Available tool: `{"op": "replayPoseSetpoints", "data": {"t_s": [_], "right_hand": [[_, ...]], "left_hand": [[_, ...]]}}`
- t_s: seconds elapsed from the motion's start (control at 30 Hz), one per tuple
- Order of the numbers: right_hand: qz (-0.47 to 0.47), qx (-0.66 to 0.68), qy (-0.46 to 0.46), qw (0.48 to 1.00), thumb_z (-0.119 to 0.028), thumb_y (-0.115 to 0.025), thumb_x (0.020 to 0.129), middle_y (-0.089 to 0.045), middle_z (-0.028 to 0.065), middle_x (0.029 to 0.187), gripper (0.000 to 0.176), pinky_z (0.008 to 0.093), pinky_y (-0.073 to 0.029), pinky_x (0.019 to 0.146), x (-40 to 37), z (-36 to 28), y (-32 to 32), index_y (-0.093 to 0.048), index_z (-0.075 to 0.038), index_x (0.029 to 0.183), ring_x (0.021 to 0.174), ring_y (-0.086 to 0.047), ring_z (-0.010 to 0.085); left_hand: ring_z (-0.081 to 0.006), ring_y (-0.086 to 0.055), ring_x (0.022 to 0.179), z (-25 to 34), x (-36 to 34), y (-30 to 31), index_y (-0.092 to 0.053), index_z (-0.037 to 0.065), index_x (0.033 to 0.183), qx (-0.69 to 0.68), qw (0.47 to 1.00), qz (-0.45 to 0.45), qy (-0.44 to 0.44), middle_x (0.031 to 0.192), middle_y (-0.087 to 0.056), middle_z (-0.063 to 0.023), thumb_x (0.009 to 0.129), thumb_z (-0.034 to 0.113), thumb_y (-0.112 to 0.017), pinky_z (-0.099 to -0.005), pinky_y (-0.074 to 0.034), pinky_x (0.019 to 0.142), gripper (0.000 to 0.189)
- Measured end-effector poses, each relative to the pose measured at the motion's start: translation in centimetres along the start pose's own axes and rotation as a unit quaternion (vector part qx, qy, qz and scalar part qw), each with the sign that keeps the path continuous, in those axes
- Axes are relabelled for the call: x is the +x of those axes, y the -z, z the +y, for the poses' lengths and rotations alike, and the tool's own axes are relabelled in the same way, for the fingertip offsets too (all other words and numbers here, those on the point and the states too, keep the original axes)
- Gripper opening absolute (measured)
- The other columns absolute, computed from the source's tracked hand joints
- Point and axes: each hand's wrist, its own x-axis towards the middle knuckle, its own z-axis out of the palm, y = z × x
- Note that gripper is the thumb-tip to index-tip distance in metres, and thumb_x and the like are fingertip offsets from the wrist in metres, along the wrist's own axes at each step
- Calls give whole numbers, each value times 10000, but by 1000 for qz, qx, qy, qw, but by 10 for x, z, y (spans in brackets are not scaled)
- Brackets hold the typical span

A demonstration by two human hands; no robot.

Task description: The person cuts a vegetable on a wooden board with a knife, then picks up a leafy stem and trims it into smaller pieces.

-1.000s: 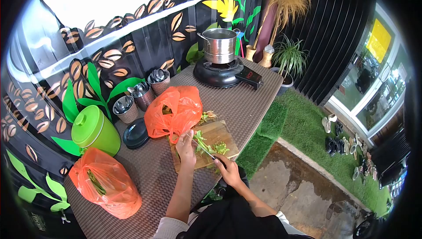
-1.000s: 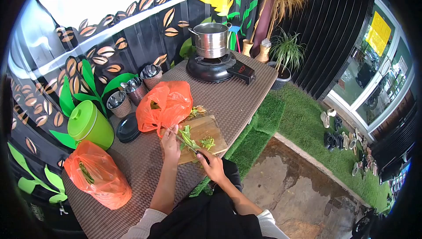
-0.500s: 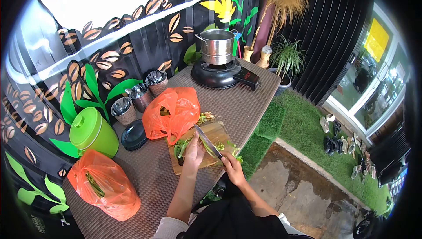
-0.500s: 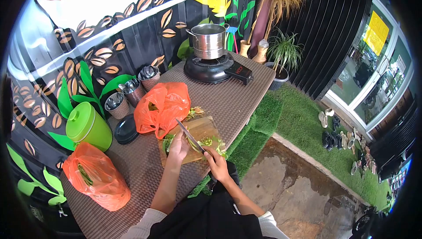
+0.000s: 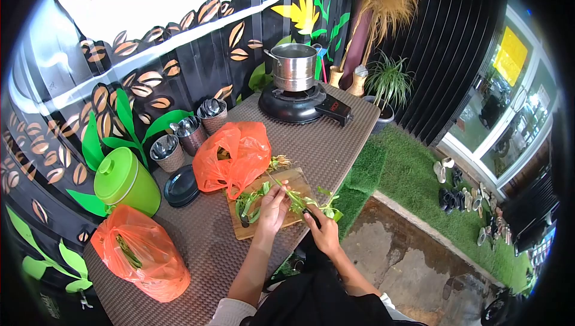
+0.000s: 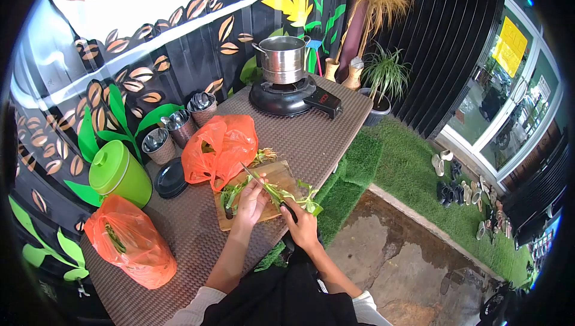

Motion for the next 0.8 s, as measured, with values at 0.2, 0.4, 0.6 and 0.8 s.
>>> {"op": "replayPoseSetpoints", "data": {"t_s": [0.2, 0.4, 0.6, 0.8], "right_hand": [[-68, -11, -48, 996, -292, -582, 890, -660, 189, 960, 340, 403, -510, 740, 3, -10, 18, -606, -110, 1176, 864, -640, 360], [-98, -6, 112, 989, -193, -611, 836, -638, 172, 1018, 503, 406, -487, 768, 15, -6, 21, -495, -169, 1325, 886, -622, 342], [-100, -31, 128, 986, -207, -604, 849, -626, 143, 996, 527, 397, -472, 840, 13, 7, 0, -454, -207, 1354, 929, -594, 318], [-137, 30, 56, 989, -205, -567, 898, -577, 161, 1137, 503, 394, -438, 900, 9, -2, -6, -416, -183, 1378, 1038, -559, 337]], "left_hand": [[-87, -547, 859, 1, -1, -11, -591, 7, 1159, 135, 981, 67, -125, 984, -608, -22, 890, 126, -630, -235, -464, 777, 297], [-70, -574, 835, 4, -9, -5, -606, 18, 1153, 79, 996, 27, 1, 954, -634, -8, 887, 195, -643, -225, -476, 737, 321], [-108, -604, 882, -3, -4, 9, -587, 41, 1138, 7, 996, 64, 61, 993, -637, -23, 890, 181, -635, -269, -512, 780, 288], [-118, -605, 919, -6, -9, 10, -584, 45, 1142, -36, 996, 47, 65, 1032, -635, -40, 899, 146, -616, -270, -513, 810, 264]]}}
